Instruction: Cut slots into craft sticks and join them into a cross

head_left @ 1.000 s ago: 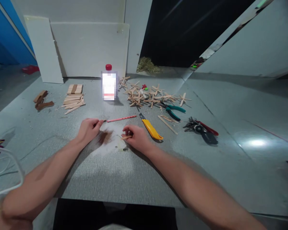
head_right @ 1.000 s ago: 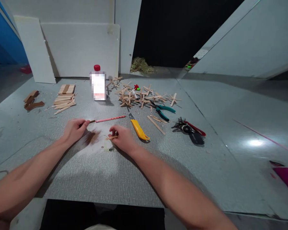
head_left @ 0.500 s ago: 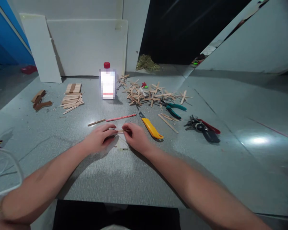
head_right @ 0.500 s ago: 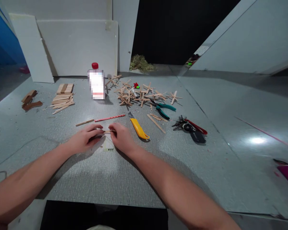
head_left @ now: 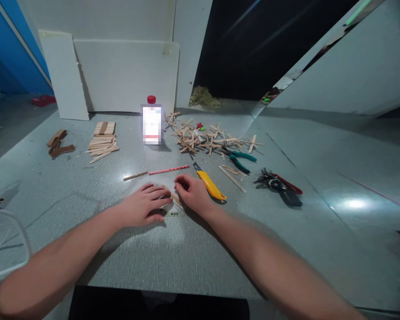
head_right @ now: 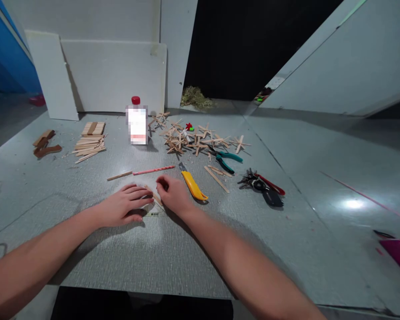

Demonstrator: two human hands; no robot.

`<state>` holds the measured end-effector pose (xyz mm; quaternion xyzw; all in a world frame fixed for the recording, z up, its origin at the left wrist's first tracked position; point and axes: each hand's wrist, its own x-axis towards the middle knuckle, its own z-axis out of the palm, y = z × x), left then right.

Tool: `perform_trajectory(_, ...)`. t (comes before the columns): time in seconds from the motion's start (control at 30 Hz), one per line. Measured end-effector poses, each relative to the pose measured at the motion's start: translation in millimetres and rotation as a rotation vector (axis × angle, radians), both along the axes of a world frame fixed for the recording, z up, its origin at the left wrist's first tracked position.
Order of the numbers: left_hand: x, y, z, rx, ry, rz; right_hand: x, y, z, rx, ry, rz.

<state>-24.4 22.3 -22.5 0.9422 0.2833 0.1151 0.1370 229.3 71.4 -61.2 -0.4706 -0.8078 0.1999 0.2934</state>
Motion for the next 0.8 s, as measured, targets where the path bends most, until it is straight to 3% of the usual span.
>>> perform_trajectory(0.27, 6.1, -5.5, -1.3, -0.005, 0.004, 0.001, 7.4, 30.2, 1.1, 0.204, -0.160, -0.045)
perform_trajectory(0.6, 7.5, -5.4, 5.7, -0.022, -0.097, 0.005, 1.9, 17.4, -1.8, 0.260, -0.250, 0.011)
perform_trajectory(0.8, 4.4, -3.2, 6.7, -0.023, -0.104, 0.048, 1.8, 9.5, -4.2, 0.309, -0.133, -0.077)
